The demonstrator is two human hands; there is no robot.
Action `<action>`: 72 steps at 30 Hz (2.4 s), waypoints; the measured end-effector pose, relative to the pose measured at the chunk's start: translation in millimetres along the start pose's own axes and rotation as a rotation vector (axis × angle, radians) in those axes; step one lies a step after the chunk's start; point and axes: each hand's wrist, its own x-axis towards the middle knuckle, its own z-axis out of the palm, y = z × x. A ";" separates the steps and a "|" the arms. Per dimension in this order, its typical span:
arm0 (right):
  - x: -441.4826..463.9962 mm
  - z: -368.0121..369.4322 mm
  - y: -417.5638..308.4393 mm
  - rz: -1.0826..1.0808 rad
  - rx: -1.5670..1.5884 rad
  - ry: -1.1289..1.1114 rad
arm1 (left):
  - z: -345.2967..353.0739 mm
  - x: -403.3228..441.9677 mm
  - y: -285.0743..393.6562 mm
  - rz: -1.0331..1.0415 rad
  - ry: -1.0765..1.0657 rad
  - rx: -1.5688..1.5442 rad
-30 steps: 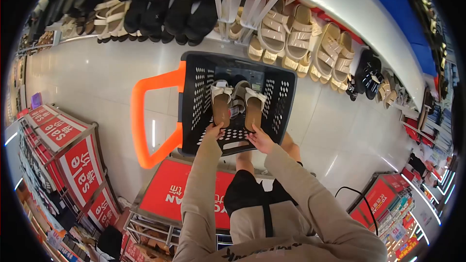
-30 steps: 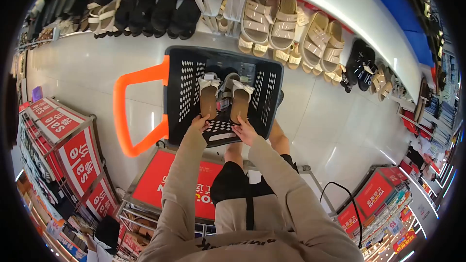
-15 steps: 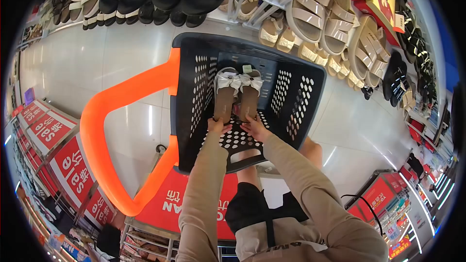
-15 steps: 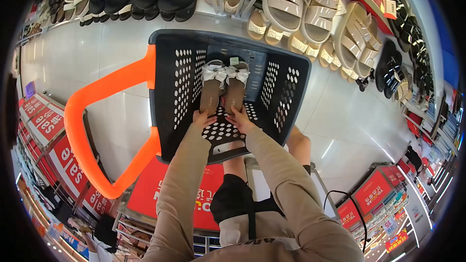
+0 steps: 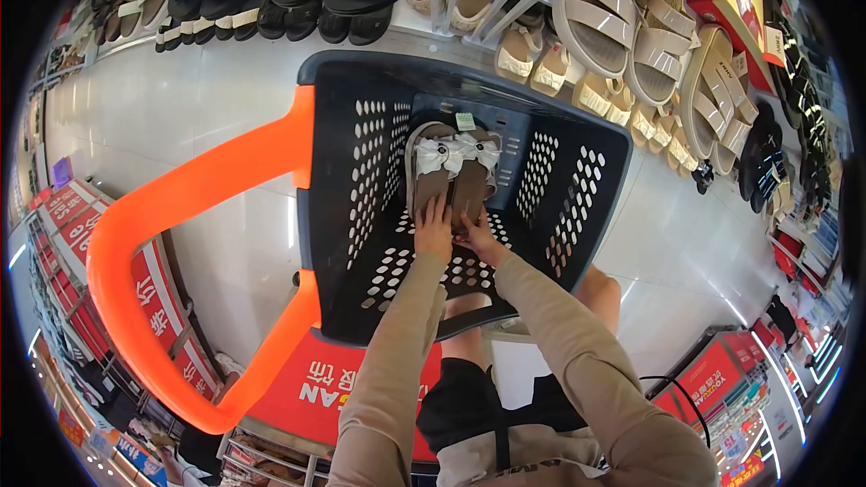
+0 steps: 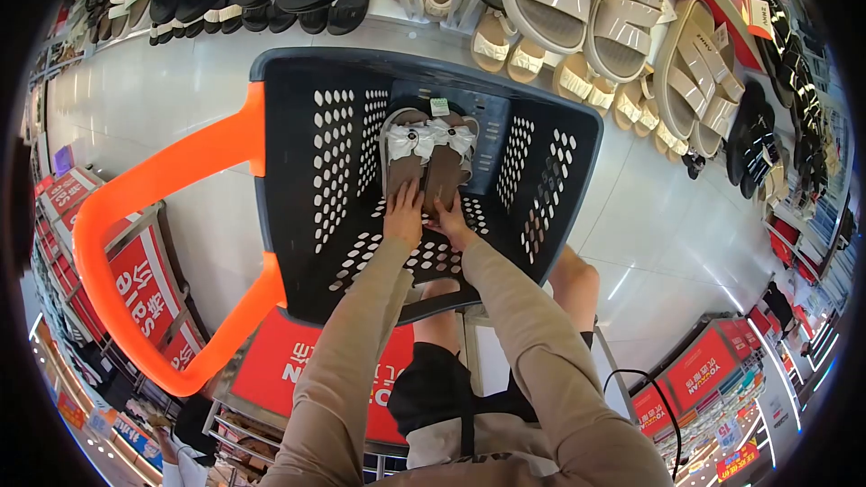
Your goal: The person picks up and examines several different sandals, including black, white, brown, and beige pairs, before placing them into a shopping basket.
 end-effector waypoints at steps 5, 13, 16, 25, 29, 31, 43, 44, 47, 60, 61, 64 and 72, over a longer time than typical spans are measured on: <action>19.6 -8.3 13.8 -0.036 -0.102 0.052 | 21.2 -6.0 -11.5 -0.108 -0.015 0.064; 29.4 -26.6 -24.8 -0.528 -0.829 0.260 | 17.0 7.7 -8.5 -0.260 0.020 -0.323; 46.7 -31.2 -37.9 -0.257 -0.349 0.146 | 7.8 28.0 0.1 -0.437 0.101 -0.537; 30.1 8.1 -64.7 -0.185 -0.389 0.194 | 2.4 40.5 -24.8 -0.647 0.110 -0.738; 43.5 -4.0 -43.3 -0.381 -0.404 -0.004 | 1.9 30.4 -33.5 -0.742 0.211 -0.663; 41.5 -12.6 -37.7 -0.544 -0.713 0.029 | 1.9 27.0 -42.7 -0.722 0.266 -0.533; 67.7 -4.4 -51.3 -0.316 -0.610 0.218 | 6.6 35.5 -44.0 -0.643 0.136 -0.680; 69.1 -6.8 -51.8 -0.220 -0.653 0.214 | 4.4 35.3 -41.9 -0.629 0.121 -0.685; 51.4 2.5 -65.2 -0.143 -0.775 0.477 | 10.6 32.6 -39.8 -0.596 0.130 -0.625; 85.9 -41.3 -35.0 -0.244 -0.391 0.361 | 4.7 38.9 -14.0 -0.528 0.267 -0.516; 76.7 -39.5 -39.0 -0.263 -0.414 0.404 | 5.1 37.2 -12.1 -0.521 0.304 -0.524; 57.9 -34.9 -49.7 -0.338 -0.558 0.464 | 0.4 35.9 -6.9 -0.530 0.309 -0.551; 18.6 -11.5 -51.3 -0.798 -0.785 0.616 | -10.1 31.7 5.3 -0.502 0.354 -0.565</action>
